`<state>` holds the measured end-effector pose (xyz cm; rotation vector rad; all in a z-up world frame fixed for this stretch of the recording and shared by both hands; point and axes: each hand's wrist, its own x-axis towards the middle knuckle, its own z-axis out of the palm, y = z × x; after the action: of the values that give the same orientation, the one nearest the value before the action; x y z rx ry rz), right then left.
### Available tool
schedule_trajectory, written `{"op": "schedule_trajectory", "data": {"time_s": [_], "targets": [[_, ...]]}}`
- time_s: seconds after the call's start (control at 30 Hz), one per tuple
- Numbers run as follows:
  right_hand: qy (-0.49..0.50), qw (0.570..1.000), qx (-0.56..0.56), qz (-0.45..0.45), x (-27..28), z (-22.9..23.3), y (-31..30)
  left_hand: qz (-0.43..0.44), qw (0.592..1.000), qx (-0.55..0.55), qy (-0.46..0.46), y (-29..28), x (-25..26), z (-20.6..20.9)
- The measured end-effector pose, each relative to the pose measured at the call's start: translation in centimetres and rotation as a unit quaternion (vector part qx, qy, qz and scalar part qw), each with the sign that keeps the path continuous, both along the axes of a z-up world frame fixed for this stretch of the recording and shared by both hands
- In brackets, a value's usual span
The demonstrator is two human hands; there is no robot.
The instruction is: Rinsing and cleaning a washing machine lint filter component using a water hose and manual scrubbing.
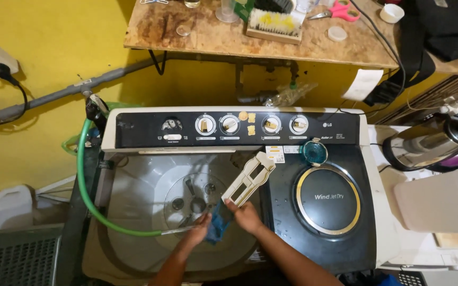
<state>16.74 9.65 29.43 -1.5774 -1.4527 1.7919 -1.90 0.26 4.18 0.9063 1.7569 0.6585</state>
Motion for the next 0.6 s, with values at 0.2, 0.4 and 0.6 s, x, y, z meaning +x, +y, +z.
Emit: {"op": "schedule_trajectory", "data": {"time_s": [0.2,0.4,0.6], "targets": [[0.027,0.998,-0.043,-0.024,-0.5,0.9,-0.2,-0.067,0.98,-0.087,-0.168,-2.3,-3.0,8.2],[0.021,0.997,-0.019,-0.065,-0.2,-0.1,0.0,-0.124,0.986,-0.064,-0.094,-1.6,-1.1,8.7],[0.056,0.993,0.035,-0.098,0.3,-0.5,0.6,-0.022,0.985,-0.105,-0.134,-0.8,-0.1,9.3]]}}
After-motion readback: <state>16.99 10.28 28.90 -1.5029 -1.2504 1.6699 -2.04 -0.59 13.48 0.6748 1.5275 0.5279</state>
